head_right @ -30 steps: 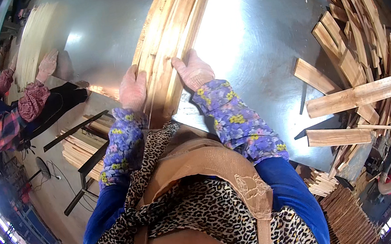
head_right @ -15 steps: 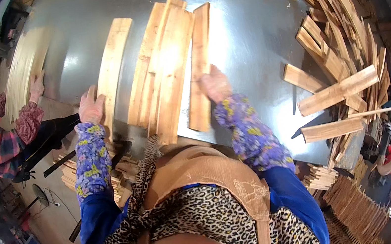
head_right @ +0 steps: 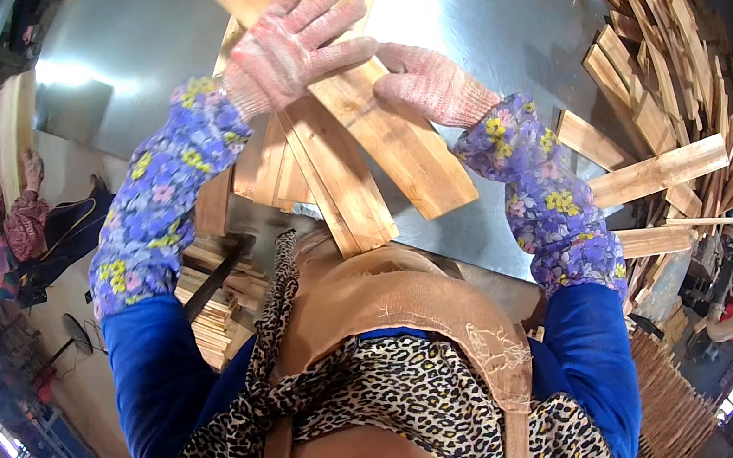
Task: The person sorts and stacks thin wooden planks on a large metal table. They pick up individual planks from a disorganized pile, align them, and place them into a neat stack. The process involves repetitive picking, aligning, and stacking of the wood pieces.
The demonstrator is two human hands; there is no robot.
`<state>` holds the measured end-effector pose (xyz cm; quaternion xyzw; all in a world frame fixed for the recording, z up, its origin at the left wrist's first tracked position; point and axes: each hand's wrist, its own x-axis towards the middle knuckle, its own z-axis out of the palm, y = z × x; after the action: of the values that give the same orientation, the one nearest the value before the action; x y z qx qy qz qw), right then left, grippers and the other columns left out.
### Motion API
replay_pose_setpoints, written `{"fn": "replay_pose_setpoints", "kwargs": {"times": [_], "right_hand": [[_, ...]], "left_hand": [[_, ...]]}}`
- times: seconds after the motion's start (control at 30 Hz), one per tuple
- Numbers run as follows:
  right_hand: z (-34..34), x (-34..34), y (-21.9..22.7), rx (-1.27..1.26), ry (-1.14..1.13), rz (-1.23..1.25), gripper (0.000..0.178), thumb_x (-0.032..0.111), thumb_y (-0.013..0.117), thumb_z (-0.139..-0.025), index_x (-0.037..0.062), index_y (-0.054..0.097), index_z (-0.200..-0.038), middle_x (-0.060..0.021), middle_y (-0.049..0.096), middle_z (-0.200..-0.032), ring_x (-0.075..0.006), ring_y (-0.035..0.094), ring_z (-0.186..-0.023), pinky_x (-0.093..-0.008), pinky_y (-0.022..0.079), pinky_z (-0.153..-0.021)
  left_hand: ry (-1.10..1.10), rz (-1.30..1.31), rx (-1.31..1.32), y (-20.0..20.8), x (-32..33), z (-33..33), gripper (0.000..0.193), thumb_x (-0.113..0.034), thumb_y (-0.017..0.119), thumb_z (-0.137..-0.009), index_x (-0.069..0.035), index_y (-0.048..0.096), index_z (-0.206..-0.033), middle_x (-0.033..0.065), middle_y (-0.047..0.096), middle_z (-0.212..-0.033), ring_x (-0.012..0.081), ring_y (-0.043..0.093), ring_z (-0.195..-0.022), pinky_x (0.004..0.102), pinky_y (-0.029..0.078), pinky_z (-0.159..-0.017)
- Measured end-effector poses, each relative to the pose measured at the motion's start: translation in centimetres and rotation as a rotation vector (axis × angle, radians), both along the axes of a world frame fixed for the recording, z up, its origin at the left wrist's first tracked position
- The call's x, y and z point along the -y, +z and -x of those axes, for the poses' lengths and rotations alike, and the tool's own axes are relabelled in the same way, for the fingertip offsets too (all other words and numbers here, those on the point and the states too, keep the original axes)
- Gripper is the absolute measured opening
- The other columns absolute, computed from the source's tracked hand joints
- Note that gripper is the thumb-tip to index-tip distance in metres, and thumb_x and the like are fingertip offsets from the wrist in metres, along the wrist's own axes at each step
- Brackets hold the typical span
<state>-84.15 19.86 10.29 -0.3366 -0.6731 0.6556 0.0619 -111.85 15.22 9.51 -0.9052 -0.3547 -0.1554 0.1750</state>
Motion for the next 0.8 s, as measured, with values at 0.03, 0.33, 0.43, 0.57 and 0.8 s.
{"fn": "replay_pose_setpoints", "kwargs": {"times": [0.03, 0.33, 0.43, 0.57, 0.8], "right_hand": [[-0.3, 0.3, -0.1, -0.002, -0.050, -0.050, 0.058, 0.023, 0.067, -0.104, 0.0009, 0.057, -0.157, -0.0126, 0.072, -0.136, -0.0206, 0.067, -0.123, -0.0366, 0.051, -0.112], [-5.3, 6.0, -17.1, -0.032, -0.589, 0.198, 0.081, 0.045, 0.078, -0.102, -0.0025, 0.050, -0.161, -0.0122, 0.074, -0.124, -0.0229, 0.069, -0.109, -0.0395, 0.052, -0.111], [-0.1, 10.7, -13.7, 0.381, -0.129, 0.068, 0.111, 0.064, 0.073, -0.094, -0.0072, 0.031, -0.168, -0.0326, 0.058, -0.156, -0.0409, 0.058, -0.146, -0.0448, 0.045, -0.123], [3.3, 14.3, -16.1, 0.350, -0.228, 0.114, 0.107, 0.048, 0.083, -0.089, -0.0074, 0.034, -0.166, -0.0314, 0.065, -0.148, -0.0411, 0.064, -0.139, -0.0437, 0.048, -0.120], [1.1, 15.9, -16.9, -0.070, -0.578, 0.265, 0.088, 0.037, 0.081, -0.096, -0.0096, 0.042, -0.159, -0.0248, 0.072, -0.138, -0.0307, 0.068, -0.129, -0.0410, 0.052, -0.114]], "left_hand": [[0.136, 0.131, -0.031, 0.7, 1.0, 0.3, 0.065, -0.027, 0.077, -0.086, -0.020, 0.062, -0.149, 0.0121, 0.065, -0.147, 0.0353, 0.058, -0.141, 0.0591, 0.034, -0.130], [1.628, 0.899, 0.135, -4.1, 13.1, 10.8, 0.108, -0.062, 0.079, -0.088, -0.012, 0.033, -0.172, 0.0219, 0.056, -0.156, 0.0395, 0.054, -0.146, 0.0504, 0.042, -0.124], [1.680, 0.827, 0.175, -8.5, 14.6, 9.1, 0.104, -0.064, 0.074, -0.092, -0.009, 0.034, -0.171, 0.0235, 0.050, -0.165, 0.0408, 0.049, -0.151, 0.0489, 0.040, -0.127], [1.275, 0.803, 0.166, -10.7, 13.9, 2.2, 0.090, -0.066, 0.053, -0.106, -0.004, 0.037, -0.169, 0.0253, 0.043, -0.171, 0.0403, 0.043, -0.157, 0.0465, 0.029, -0.133], [1.206, 0.955, 0.905, -12.0, 11.8, -1.7, 0.088, -0.069, 0.057, -0.104, 0.000, 0.052, -0.159, 0.0268, 0.050, -0.166, 0.0430, 0.043, -0.156, 0.0511, 0.036, -0.129]]}}
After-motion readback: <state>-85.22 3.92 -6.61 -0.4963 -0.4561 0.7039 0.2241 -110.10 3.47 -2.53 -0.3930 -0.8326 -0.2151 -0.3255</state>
